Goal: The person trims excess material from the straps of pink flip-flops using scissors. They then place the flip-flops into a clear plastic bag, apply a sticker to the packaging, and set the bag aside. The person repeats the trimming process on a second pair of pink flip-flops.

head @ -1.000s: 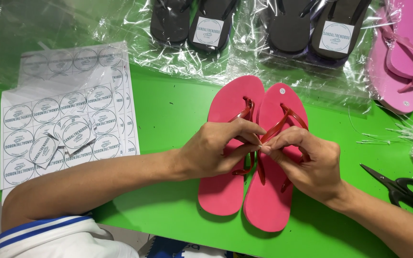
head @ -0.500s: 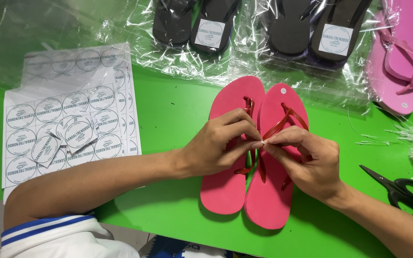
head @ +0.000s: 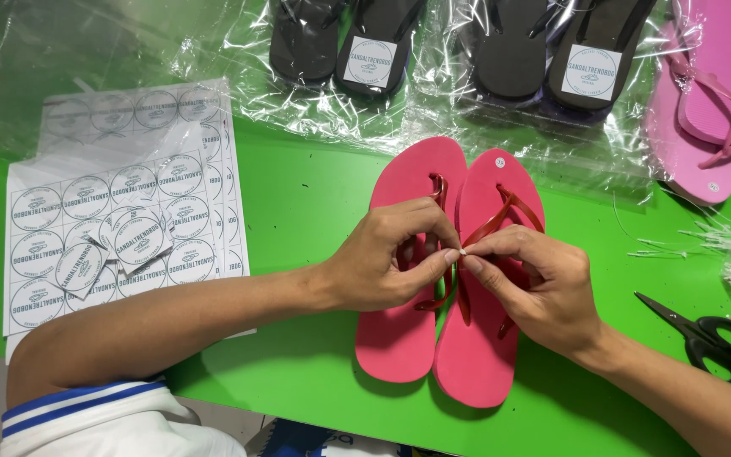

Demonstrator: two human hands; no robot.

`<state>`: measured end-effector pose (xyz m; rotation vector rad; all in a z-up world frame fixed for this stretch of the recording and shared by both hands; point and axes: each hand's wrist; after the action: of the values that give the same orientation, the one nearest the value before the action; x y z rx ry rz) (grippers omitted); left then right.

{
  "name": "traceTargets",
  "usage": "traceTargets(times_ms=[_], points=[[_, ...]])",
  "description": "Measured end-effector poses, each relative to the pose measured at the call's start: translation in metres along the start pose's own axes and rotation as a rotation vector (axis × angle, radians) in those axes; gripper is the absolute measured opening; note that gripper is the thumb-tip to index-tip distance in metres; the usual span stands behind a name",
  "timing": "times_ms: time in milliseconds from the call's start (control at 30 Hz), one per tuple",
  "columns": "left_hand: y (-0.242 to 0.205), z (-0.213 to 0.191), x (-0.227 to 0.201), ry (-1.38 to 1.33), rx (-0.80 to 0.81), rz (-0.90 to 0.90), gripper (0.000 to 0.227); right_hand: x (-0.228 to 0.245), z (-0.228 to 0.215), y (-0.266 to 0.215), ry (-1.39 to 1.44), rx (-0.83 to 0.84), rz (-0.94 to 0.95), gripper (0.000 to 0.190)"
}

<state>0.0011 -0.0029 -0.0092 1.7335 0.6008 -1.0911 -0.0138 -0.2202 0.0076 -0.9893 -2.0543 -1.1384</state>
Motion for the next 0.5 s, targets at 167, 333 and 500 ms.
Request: traceTargets(times_ms=[167, 333, 500], points=[[0.002, 0.0014, -0.0046, -0.038, 0.014, -0.024, 0.006, -0.004, 0.0002, -0.0037, -0.009, -0.009, -0.004, 0.006], [0.003, -0.0007, -0.0056, -0.027, 0.022, -0.015, 0.006, -0.0035, 0.0005, -0.003, -0.037, 0.004, -0.053, 0.005], [0.0034, -0.0015, -0.0045, -0.019, 0.053, -0.01, 0.004, -0.0039, 0.0001, -0.003, -0.065, 0.013, -0.115, 0.005]])
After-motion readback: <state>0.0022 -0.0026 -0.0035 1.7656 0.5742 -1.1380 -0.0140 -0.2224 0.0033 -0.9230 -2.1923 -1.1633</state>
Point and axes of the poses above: each hand's wrist, its own y-axis towards the middle knuckle, its own z-axis out of the palm, x = y × z, and after that the axes turned 6 degrees about -y, right-handed
